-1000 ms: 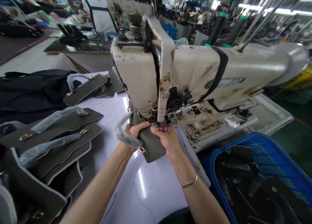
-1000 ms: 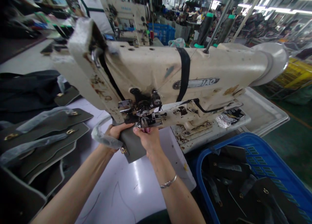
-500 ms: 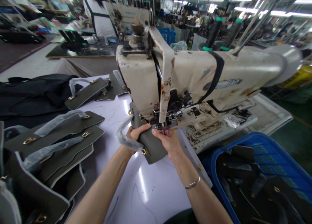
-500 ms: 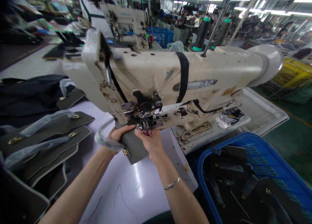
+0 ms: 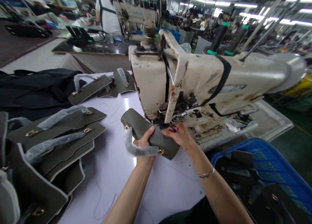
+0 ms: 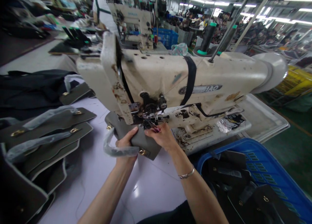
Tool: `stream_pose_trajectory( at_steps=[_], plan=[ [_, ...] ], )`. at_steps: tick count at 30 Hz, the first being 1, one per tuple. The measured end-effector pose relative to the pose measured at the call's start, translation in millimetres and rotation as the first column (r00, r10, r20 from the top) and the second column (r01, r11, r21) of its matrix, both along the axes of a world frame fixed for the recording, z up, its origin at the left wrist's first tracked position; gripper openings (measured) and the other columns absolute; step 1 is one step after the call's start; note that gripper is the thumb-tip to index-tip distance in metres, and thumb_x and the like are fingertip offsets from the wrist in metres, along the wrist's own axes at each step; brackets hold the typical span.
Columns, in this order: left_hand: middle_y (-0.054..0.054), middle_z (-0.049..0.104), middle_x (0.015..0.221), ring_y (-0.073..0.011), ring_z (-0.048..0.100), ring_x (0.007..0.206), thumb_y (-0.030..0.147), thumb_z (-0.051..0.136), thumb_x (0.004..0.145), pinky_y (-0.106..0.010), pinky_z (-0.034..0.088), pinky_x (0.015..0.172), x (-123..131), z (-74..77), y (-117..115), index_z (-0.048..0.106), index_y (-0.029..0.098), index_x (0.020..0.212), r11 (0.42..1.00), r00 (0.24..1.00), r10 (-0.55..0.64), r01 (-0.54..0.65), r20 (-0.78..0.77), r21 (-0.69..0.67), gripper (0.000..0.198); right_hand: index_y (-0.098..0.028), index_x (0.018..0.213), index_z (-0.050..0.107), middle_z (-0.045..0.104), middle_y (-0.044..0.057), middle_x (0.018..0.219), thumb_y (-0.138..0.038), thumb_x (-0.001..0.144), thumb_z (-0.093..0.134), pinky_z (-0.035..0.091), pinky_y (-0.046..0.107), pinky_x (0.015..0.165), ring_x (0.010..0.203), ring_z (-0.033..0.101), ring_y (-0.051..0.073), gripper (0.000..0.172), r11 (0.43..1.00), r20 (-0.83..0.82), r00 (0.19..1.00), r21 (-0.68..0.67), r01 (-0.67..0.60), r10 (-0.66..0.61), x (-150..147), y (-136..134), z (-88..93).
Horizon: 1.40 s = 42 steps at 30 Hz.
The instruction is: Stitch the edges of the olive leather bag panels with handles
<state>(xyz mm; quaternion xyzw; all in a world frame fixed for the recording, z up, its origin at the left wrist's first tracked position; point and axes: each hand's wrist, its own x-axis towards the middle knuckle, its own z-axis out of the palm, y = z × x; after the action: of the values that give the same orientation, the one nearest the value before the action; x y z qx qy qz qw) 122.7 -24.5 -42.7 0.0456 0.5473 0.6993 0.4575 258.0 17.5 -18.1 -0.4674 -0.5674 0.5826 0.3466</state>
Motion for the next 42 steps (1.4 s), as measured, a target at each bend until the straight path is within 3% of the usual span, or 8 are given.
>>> stream_pose_trajectory(
  at_steps=[3, 8, 13, 21, 27, 36, 42],
  plan=[
    [-0.009, 0.073, 0.119, -0.0286, 0.072, 0.105, 0.024, 0.092, 0.059, -0.041, 0.061, 0.096, 9.4, 2.3, 2.3, 0.069, 0.018, 0.108, 0.996, 0.997, 0.081, -0.082, 0.015, 0.020, 0.055, -0.019, 0.052, 0.058, 0.047, -0.003, 0.052, -0.047, 0.075, 0.077, 0.026, 0.026, 0.053, 0.052, 0.036, 0.011, 0.040, 0.996, 0.098, 0.994, 0.064, -0.059, 0.052, 7.1, 9.4, 4.6],
    [-0.010, 0.073, 0.099, -0.0221, 0.071, 0.082, 0.019, 0.085, 0.064, -0.041, 0.062, 0.085, 22.9, 9.5, 10.2, 0.072, 0.013, 0.093, 0.965, 0.965, 0.260, -0.261, 0.032, 0.008, 0.032, -0.020, 0.050, 0.046, 0.035, -0.005, 0.053, -0.054, 0.074, 0.076, 0.020, 0.027, 0.053, 0.055, 0.029, 0.009, 0.052, 0.981, 0.299, 0.950, 0.139, -0.132, 0.086, 14.0, 23.0, 3.8],
    [-0.010, 0.074, 0.097, -0.0155, 0.067, 0.072, 0.011, 0.084, 0.062, -0.029, 0.061, 0.072, 22.3, 13.5, 14.0, 0.073, 0.010, 0.089, 0.961, 0.963, 0.260, -0.265, 0.069, 0.076, 0.030, -0.021, 0.051, 0.041, 0.032, -0.005, 0.054, -0.057, 0.076, 0.071, 0.018, 0.028, 0.052, 0.053, 0.029, 0.010, 0.053, 0.980, 0.365, 0.928, 0.142, -0.139, 0.078, 12.7, 25.2, 5.7],
    [-0.014, 0.076, 0.101, -0.0209, 0.071, 0.073, 0.017, 0.090, 0.060, -0.031, 0.062, 0.069, 9.8, 17.9, 2.6, 0.076, 0.010, 0.091, 0.996, 0.995, 0.006, -0.015, 0.099, 0.087, 0.034, -0.021, 0.051, 0.038, 0.030, -0.005, 0.053, -0.049, 0.079, 0.071, 0.015, 0.027, 0.050, 0.053, 0.026, 0.009, 0.051, 0.975, 0.275, 0.955, 0.158, -0.157, 0.109, 13.3, 23.0, 2.2],
    [-0.011, 0.076, 0.100, -0.0199, 0.071, 0.072, 0.014, 0.090, 0.052, -0.030, 0.063, 0.066, 3.4, 22.9, 6.0, 0.075, 0.013, 0.091, 0.992, 0.997, -0.020, 0.010, 0.074, 0.127, 0.041, -0.020, 0.050, 0.044, 0.033, -0.006, 0.051, -0.044, 0.078, 0.075, 0.014, 0.026, 0.050, 0.052, 0.025, 0.008, 0.048, 0.983, 0.159, 0.982, 0.140, -0.123, 0.100, 11.4, 22.9, -9.2],
    [-0.011, 0.077, 0.095, -0.0266, 0.074, 0.074, 0.018, 0.090, 0.049, -0.034, 0.063, 0.062, -19.1, 18.7, 18.4, 0.077, 0.014, 0.091, 0.978, 0.988, -0.156, 0.157, -0.024, 0.133, 0.045, -0.020, 0.058, 0.062, 0.050, -0.003, 0.057, -0.038, 0.075, 0.079, 0.031, 0.027, 0.058, 0.056, 0.038, 0.011, 0.030, 0.996, 0.010, 1.000, 0.086, -0.018, 0.017, -0.2, 13.4, -21.3],
    [-0.013, 0.077, 0.091, -0.0324, 0.075, 0.076, 0.024, 0.092, 0.045, -0.041, 0.064, 0.061, -34.4, 23.9, 28.6, 0.077, 0.013, 0.093, 0.947, 0.950, -0.300, 0.307, -0.081, 0.089, 0.052, -0.019, 0.061, 0.063, 0.056, -0.002, 0.064, -0.034, 0.071, 0.081, 0.035, 0.027, 0.061, 0.060, 0.045, 0.012, 0.026, 0.999, -0.092, 0.995, 0.015, 0.035, -0.033, -10.5, 6.0, -24.2]
  ],
)
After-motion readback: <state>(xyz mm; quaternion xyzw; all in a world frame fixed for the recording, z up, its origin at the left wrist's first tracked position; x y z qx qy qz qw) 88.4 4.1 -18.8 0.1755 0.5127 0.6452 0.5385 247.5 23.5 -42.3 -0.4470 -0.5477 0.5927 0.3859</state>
